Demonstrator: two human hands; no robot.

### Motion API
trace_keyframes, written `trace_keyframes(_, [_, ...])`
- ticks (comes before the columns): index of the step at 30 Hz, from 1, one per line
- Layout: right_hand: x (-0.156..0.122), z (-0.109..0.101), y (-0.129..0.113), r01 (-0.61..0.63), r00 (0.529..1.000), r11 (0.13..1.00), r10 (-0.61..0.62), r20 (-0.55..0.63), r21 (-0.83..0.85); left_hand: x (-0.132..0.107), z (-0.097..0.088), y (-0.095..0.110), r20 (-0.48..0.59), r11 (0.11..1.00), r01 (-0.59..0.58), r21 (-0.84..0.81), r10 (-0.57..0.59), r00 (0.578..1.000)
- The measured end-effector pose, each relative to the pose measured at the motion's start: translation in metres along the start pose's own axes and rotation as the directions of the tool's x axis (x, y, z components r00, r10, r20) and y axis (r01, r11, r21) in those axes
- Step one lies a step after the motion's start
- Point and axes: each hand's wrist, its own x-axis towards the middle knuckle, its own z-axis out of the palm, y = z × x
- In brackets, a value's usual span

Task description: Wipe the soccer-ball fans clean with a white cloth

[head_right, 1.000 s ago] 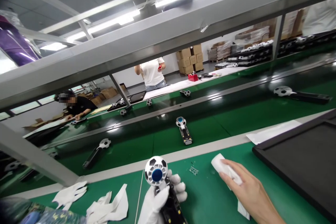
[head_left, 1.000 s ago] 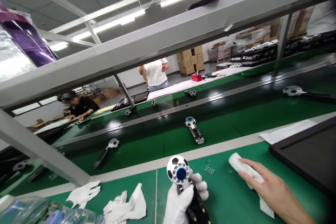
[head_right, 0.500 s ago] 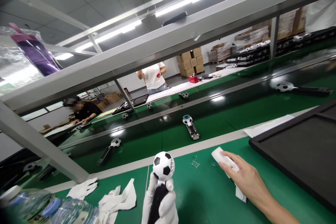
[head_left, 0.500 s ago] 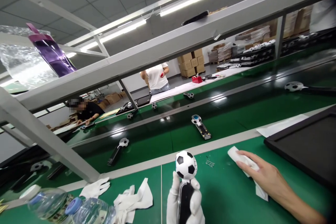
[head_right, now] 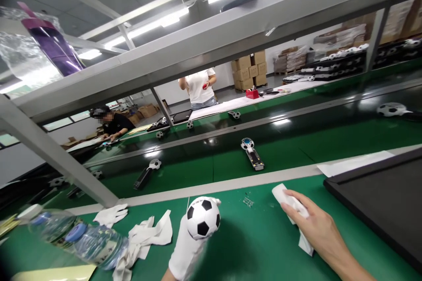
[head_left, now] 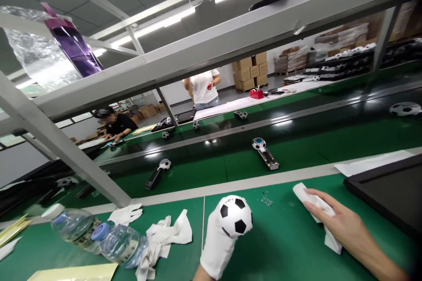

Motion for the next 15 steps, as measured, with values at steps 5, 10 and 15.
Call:
trace_keyframes(5, [0.008,-0.002,0.011,-0.044,0.996,0.999,0.044,0.076,-0.012,0.003,0.002,0.0,-0.043,0.999,-0.045,0.03,0.047,0.998])
trace_keyframes(10, [0.005,-0.002,0.01,-0.082,0.992,0.997,0.083,0.093,-0.015,0.004,0.002,-0.009,-0.092,0.999,-0.036,0.005,0.036,0.995])
trace_keyframes(15, [0.004,-0.006,0.006,-0.05,0.994,0.998,0.052,0.096,-0.03,0.007,0.002,-0.021,-0.15,0.994,-0.006,0.111,0.023,0.988])
